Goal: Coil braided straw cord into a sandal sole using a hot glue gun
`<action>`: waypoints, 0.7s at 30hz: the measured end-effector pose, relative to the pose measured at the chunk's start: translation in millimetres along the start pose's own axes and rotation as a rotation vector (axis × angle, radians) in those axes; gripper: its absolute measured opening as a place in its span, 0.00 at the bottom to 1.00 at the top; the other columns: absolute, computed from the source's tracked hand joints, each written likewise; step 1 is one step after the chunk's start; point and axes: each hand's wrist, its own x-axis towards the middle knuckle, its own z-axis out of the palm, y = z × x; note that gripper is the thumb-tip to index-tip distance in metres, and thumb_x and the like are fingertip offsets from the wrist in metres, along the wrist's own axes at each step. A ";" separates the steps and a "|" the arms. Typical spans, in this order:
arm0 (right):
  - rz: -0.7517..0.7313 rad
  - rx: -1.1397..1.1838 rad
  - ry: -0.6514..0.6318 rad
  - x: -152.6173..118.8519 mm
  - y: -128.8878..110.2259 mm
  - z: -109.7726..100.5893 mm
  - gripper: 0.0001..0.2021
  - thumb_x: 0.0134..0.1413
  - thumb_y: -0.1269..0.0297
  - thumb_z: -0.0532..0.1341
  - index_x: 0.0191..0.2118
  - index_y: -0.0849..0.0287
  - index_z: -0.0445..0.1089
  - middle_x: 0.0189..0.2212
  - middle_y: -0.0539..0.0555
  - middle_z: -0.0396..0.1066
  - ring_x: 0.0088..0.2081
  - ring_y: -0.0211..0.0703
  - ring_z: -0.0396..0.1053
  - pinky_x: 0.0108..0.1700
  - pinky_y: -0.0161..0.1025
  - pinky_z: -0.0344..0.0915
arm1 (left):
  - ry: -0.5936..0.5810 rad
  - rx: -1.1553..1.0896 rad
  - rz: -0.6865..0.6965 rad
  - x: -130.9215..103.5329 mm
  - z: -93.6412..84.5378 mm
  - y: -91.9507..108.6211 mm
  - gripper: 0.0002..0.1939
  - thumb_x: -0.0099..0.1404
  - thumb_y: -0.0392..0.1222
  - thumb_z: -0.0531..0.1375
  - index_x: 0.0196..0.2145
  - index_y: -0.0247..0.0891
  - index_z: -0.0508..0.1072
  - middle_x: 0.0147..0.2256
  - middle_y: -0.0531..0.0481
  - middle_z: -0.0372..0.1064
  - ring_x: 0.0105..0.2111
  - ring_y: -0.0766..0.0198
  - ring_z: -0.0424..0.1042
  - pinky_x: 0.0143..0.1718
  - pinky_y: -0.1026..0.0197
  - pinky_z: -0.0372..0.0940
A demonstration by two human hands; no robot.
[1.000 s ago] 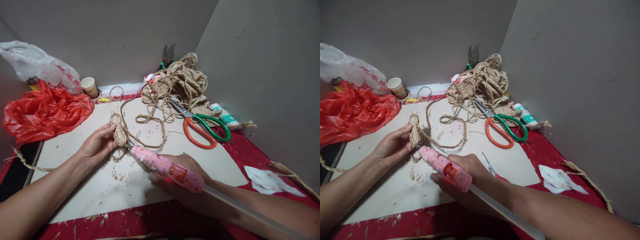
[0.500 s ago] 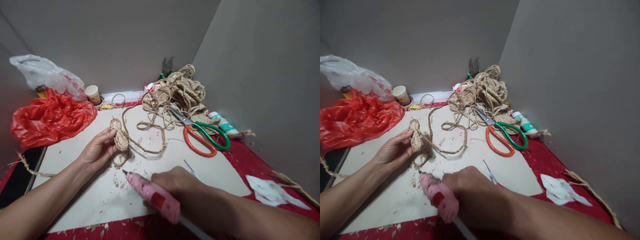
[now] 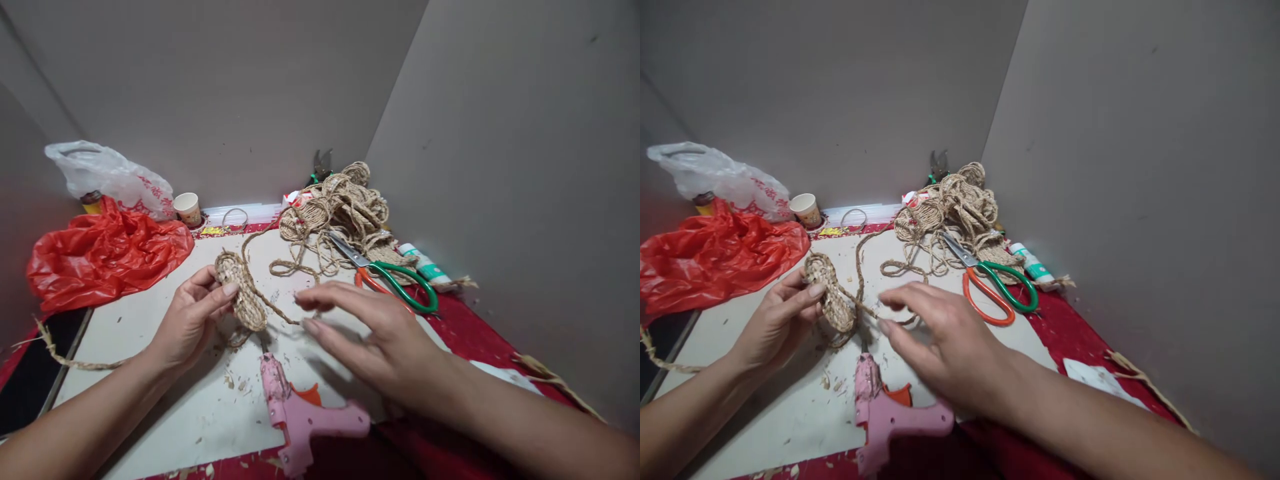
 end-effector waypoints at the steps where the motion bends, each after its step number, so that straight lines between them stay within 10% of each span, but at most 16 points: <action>1: 0.013 0.029 0.031 6.0 1.4 3.8 0.10 0.58 0.70 0.58 0.47 0.59 0.68 0.41 0.57 0.76 0.42 0.43 0.74 0.46 0.39 0.68 | 0.003 0.017 0.013 -1.5 1.1 0.1 0.10 0.56 0.36 0.68 0.37 0.37 0.76 0.36 0.48 0.75 0.34 0.65 0.73 0.38 0.63 0.70; 11: 0.134 0.318 -0.076 15.2 13.0 33.3 0.09 0.57 0.71 0.56 0.43 0.62 0.69 0.21 0.45 0.66 0.20 0.32 0.62 0.24 0.30 0.60 | 0.076 0.224 0.098 -8.4 0.5 -8.9 0.07 0.56 0.38 0.68 0.33 0.39 0.75 0.31 0.52 0.73 0.30 0.67 0.70 0.35 0.65 0.68; 21: -0.276 -0.042 0.026 3.1 21.9 40.4 0.16 0.61 0.74 0.54 0.52 0.65 0.68 0.43 0.60 0.77 0.42 0.42 0.76 0.45 0.38 0.73 | 0.132 0.276 0.077 -10.9 7.4 -12.8 0.07 0.54 0.39 0.69 0.29 0.38 0.74 0.26 0.53 0.71 0.26 0.68 0.68 0.29 0.67 0.65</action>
